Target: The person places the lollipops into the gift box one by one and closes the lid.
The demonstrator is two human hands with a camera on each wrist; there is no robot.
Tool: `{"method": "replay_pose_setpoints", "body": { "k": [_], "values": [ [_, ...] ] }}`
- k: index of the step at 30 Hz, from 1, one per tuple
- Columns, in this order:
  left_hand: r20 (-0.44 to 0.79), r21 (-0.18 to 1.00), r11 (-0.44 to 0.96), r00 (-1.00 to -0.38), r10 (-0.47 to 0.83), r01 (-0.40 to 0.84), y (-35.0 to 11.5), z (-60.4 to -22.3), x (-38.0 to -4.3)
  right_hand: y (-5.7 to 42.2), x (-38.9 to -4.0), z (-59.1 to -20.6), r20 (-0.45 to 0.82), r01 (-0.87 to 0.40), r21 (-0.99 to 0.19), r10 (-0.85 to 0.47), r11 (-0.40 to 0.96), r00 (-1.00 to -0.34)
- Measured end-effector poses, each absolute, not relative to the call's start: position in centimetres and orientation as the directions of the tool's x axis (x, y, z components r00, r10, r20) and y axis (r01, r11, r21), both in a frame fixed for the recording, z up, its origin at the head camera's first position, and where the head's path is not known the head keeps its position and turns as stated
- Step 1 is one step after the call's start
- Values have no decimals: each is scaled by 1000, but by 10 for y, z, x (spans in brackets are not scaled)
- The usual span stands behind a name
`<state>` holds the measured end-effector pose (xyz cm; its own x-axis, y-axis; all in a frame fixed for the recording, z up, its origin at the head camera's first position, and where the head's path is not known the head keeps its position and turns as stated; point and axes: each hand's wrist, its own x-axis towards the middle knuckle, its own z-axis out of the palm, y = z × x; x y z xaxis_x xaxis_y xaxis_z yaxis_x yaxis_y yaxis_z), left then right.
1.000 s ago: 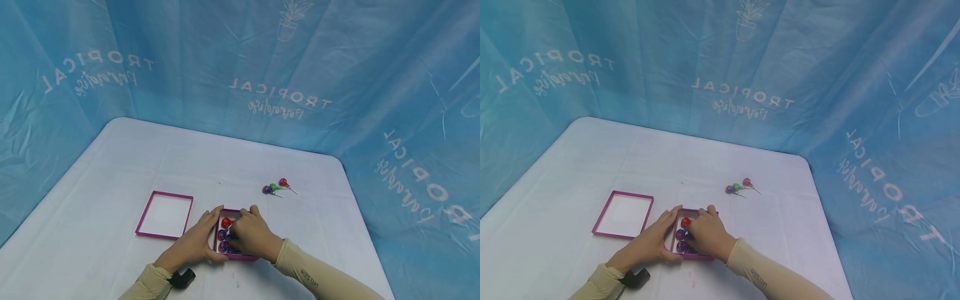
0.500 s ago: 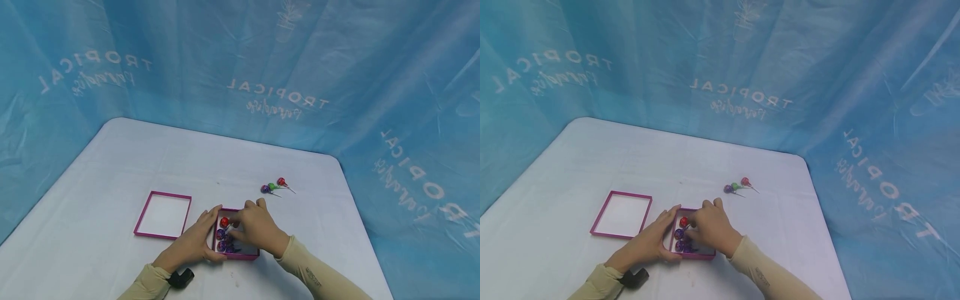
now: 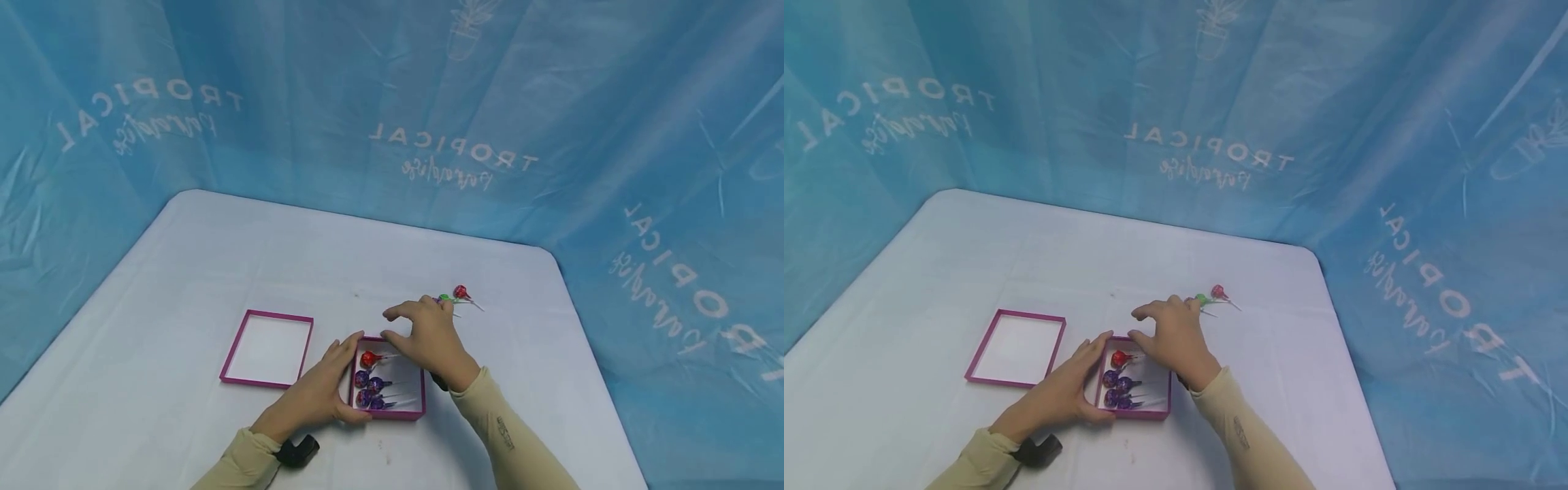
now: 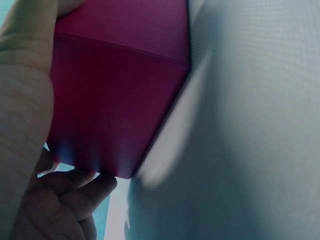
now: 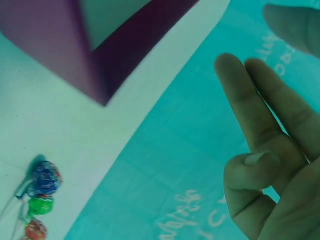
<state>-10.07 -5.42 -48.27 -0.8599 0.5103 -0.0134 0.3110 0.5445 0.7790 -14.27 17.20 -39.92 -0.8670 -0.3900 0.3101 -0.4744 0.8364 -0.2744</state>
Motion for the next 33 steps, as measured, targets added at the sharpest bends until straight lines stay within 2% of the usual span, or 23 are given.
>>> {"method": "replay_pose_setpoints", "body": {
  "k": [10,33],
  "values": [
    [-20,777,556,-871,490,295,-51,-480,-101,180,-161,-406,300,-344,-340,-246,875,-922],
    [-43,783,560,-874,484,271,-51,-480,-99,216,-192,-432,233,-101,-364,-14,926,-972]
  ]
}}
